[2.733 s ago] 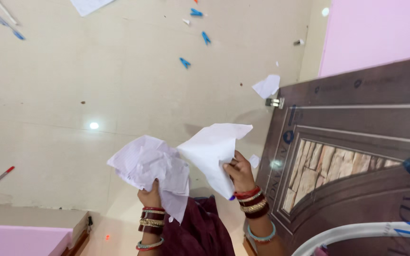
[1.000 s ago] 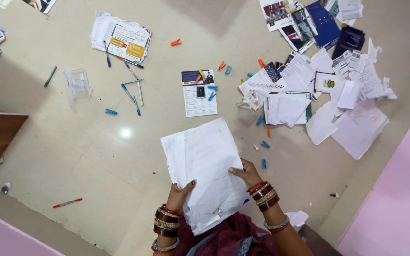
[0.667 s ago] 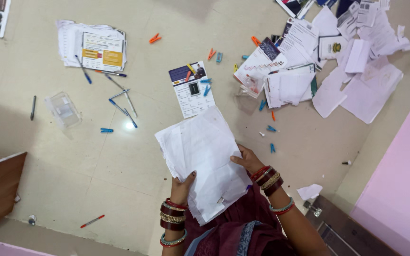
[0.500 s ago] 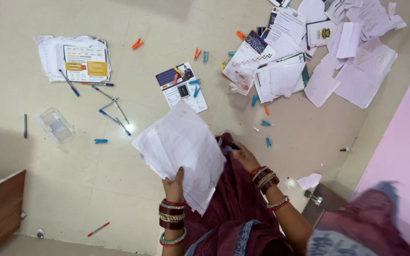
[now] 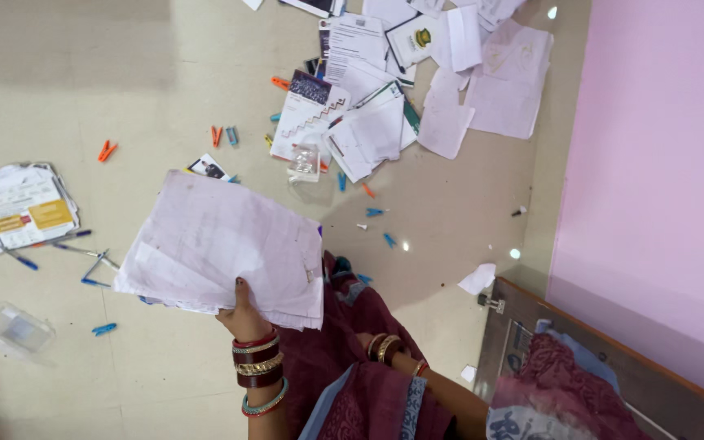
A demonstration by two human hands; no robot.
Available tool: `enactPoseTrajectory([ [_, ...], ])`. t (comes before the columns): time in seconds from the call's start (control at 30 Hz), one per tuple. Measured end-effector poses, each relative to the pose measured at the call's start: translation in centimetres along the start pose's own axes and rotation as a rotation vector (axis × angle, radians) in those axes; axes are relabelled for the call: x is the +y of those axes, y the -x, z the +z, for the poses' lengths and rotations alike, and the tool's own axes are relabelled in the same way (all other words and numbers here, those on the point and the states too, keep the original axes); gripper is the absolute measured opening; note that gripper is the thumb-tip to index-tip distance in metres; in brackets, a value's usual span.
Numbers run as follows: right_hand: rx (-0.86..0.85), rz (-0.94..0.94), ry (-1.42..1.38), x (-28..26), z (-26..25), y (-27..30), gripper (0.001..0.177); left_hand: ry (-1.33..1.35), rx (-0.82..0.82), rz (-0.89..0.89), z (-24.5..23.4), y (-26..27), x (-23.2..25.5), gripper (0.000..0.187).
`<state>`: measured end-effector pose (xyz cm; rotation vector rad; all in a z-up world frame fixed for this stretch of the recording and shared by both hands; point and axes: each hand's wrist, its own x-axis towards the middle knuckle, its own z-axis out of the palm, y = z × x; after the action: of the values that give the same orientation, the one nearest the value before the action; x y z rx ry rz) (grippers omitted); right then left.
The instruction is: The person sorts through a large amount of papers and brochures scattered on the floor, picking them up one by one and stacking them into several organized piles before placing them onto a bookshelf.
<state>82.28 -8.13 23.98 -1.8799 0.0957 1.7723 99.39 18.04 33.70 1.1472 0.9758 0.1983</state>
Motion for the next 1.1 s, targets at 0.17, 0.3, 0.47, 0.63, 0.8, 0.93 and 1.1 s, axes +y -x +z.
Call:
enactPoseTrajectory([
  [0.17, 0.174, 0.058, -0.049, -0.1, -10.3, -0.5, 0.037, 0.027, -0.056, 0.018, 6.7, -2.1, 3.2, 0.026],
  [0.3, 0.204, 0.148, -0.064, -1.2, -15.4, 0.1, 0.035, 0.015, -0.087, 0.026, 11.9, -4.9, 5.9, 0.034],
  [0.47, 0.097, -0.254, -0.084, -4.3, -21.4, -2.0, 0.028, -0.087, -0.154, 0.025, 21.5, -8.1, 7.8, 0.040],
  [0.63, 0.121, -0.611, -0.605, -3.8, -26.6, -3.2, 0.026, -0.050, -0.268, -0.025, 32.9, -9.6, 5.7, 0.043],
  [0.8, 0.700, -1.485, 0.151, -3.4, -29.7, -4.7, 0.023, -0.073, -0.412, 0.018, 46.6, -9.0, 0.5, 0.046],
  [0.93, -0.043, -1.115, -0.250, 2.6, -32.6, -0.3, 0.026, -0.123, -0.556, 0.228, 55.0, -3.7, -4.7, 0.049],
  [1.1, -0.468, -0.967, -0.185, 20.7, -41.1, 8.5, 0.032, -0.302, -0.095, -0.075, 55.8, 6.4, -13.0, 0.060],
])
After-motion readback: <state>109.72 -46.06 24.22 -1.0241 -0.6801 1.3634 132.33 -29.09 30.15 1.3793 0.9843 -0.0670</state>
